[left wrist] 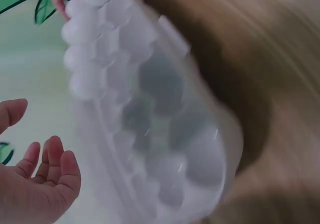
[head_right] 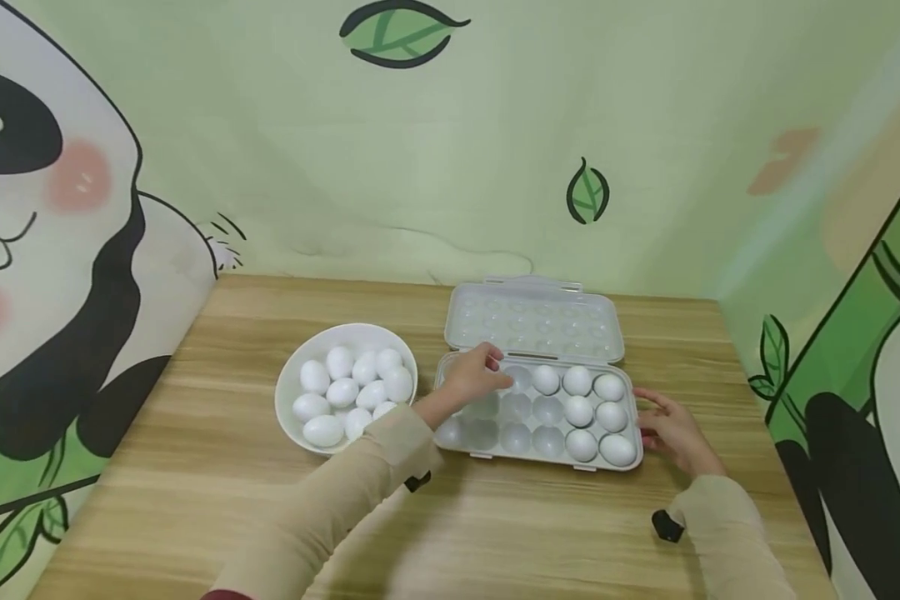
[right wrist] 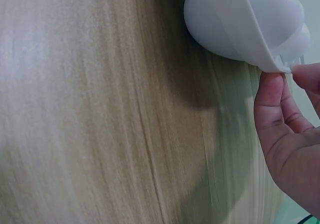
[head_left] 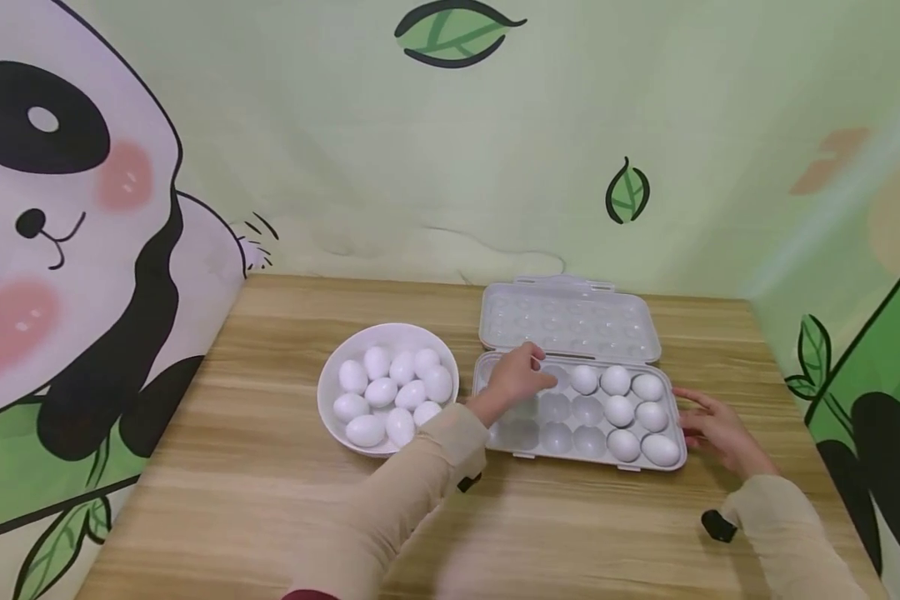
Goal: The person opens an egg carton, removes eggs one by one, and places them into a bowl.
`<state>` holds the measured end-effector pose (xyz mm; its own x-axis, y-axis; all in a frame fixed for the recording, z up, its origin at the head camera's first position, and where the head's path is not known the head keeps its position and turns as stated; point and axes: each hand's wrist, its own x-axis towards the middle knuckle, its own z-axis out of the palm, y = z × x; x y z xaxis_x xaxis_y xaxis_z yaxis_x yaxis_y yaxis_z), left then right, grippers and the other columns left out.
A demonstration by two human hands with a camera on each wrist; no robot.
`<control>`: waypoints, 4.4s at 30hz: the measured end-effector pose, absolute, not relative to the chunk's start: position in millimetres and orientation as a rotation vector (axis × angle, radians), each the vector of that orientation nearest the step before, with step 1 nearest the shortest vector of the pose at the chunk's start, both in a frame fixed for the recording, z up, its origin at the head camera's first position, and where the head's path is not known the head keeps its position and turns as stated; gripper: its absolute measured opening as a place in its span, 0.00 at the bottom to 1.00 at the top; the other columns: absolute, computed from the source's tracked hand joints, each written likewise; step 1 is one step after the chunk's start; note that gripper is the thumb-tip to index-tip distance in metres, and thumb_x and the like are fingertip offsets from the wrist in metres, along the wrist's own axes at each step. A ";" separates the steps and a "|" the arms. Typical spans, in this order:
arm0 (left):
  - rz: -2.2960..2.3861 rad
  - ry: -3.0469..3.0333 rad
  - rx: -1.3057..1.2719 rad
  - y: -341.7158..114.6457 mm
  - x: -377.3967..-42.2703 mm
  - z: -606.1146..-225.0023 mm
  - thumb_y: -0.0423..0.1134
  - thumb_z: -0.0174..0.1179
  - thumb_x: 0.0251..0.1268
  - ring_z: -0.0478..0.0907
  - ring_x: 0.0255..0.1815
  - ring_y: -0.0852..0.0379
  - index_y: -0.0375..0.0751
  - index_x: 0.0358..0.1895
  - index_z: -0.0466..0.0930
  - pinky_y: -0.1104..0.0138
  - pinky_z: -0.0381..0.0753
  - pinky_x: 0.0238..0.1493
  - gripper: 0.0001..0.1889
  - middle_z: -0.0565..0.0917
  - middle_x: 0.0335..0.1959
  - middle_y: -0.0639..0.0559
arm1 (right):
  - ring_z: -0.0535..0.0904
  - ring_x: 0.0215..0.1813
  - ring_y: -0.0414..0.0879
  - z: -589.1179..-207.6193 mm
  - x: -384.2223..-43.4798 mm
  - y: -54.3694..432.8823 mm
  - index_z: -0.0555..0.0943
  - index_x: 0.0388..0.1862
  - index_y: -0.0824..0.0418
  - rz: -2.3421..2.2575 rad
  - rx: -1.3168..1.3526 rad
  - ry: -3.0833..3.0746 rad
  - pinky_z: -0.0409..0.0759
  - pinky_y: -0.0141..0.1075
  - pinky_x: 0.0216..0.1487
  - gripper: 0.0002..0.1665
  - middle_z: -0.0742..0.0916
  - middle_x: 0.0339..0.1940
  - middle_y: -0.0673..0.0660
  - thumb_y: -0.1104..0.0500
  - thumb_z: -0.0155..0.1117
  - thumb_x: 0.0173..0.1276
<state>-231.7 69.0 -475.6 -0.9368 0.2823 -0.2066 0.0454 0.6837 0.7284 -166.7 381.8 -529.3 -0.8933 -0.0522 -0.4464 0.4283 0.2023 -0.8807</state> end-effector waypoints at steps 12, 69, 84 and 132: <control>1.010 2.684 0.229 113.2 -234.2 -509.2 0.49 0.63 0.48 0.71 0.52 0.52 0.43 0.58 0.66 0.66 0.71 0.50 0.32 0.74 0.52 0.47 | 0.75 0.32 0.34 -526.2 -174.2 372.6 0.54 0.66 0.64 -1.662 0.326 2.184 0.76 0.31 0.32 0.33 0.78 0.30 0.42 0.65 0.50 0.63; 1.701 1.979 0.111 52.7 -291.3 -441.7 0.41 0.59 0.52 0.72 0.24 0.61 0.37 0.42 0.68 0.71 0.75 0.34 0.17 0.75 0.28 0.54 | 0.74 0.31 0.34 -528.5 -167.4 378.9 0.56 0.66 0.61 -1.670 0.407 2.173 0.75 0.30 0.31 0.32 0.78 0.28 0.42 0.66 0.50 0.62; 1.347 2.130 0.380 -44.2 -283.0 -400.2 0.38 0.56 0.54 0.68 0.28 0.60 0.36 0.42 0.69 0.71 0.71 0.34 0.13 0.73 0.31 0.53 | 0.75 0.30 0.35 -529.0 -166.6 378.8 0.62 0.63 0.56 -1.723 0.392 2.121 0.75 0.30 0.30 0.29 0.79 0.28 0.42 0.65 0.51 0.62; 0.098 2.655 0.622 -125.6 -220.1 -451.0 0.37 0.65 0.36 0.69 0.26 0.52 0.41 0.35 0.67 0.65 0.67 0.25 0.19 0.72 0.28 0.48 | 0.75 0.31 0.35 -526.2 -164.0 377.4 0.66 0.58 0.47 -1.745 0.381 2.085 0.76 0.30 0.32 0.26 0.79 0.28 0.41 0.66 0.49 0.63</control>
